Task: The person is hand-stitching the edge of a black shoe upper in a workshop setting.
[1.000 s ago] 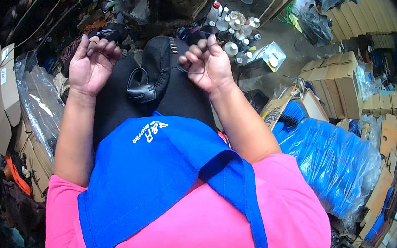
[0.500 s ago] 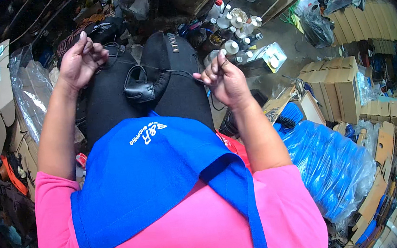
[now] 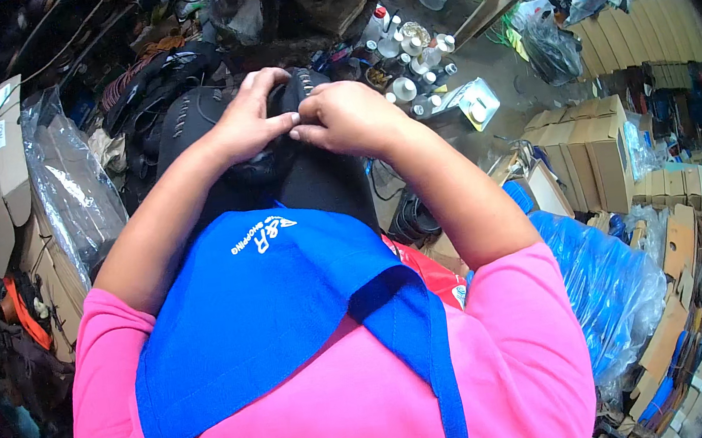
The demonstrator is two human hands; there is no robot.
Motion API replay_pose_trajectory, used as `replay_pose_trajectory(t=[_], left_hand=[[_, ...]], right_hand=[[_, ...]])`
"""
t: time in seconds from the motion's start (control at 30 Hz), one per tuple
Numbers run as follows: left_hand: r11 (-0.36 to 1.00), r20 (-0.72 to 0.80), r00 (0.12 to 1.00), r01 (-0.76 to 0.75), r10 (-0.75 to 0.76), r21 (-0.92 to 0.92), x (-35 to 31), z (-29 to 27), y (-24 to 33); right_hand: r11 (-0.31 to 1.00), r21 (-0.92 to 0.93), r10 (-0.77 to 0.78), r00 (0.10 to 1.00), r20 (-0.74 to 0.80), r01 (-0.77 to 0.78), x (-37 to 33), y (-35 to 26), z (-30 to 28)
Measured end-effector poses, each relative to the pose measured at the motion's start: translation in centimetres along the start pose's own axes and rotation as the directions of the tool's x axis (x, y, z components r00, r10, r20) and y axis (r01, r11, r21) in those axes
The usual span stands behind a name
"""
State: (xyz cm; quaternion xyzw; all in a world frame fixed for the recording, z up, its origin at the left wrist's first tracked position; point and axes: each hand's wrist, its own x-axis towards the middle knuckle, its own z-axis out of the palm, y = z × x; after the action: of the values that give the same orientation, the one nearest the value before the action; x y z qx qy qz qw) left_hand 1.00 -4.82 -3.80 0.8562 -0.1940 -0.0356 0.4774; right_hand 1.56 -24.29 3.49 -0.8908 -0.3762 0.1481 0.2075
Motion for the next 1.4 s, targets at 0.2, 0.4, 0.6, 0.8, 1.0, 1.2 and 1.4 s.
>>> replay_pose_trajectory(t=[0.2,0.4,0.6,0.8,1.0,1.2,1.4], left_hand=[[0.998,0.048,0.998,0.031,-0.028,-0.063,-0.1,-0.3,0.3],[0.993,0.092,0.994,0.073,-0.064,-0.096,0.0,0.1,0.5],[0.994,0.026,0.999,0.025,-0.023,-0.109,0.0,-0.1,0.6],[0.987,0.061,0.997,0.060,-0.051,-0.151,0.1,-0.3,-0.2],[0.989,0.203,0.979,0.045,-0.016,-0.140,1.5,-2.8,-0.5],[0.969,0.357,0.931,0.154,-0.077,-0.194,3.1,-4.7,-0.3],[0.928,0.441,0.897,0.191,-0.033,-0.319,3.3,-5.0,-0.1]], right_hand=[[0.998,0.045,-0.049,0.997,0.056,0.046,0.2,-0.2,0.9],[0.987,0.149,0.064,0.998,-0.010,-0.061,-1.8,-0.7,1.6],[0.984,0.167,0.074,0.995,-0.073,-0.061,-2.9,-1.1,1.9],[0.963,0.240,0.152,0.982,-0.112,-0.122,-3.4,-2.9,1.4],[0.885,0.454,0.221,0.950,-0.220,-0.101,-5.5,-3.7,-1.3],[0.963,0.236,0.188,0.948,-0.256,-0.128,-3.5,-1.8,0.8],[0.989,0.072,0.146,0.964,-0.223,-0.133,-2.8,-1.6,0.7]])
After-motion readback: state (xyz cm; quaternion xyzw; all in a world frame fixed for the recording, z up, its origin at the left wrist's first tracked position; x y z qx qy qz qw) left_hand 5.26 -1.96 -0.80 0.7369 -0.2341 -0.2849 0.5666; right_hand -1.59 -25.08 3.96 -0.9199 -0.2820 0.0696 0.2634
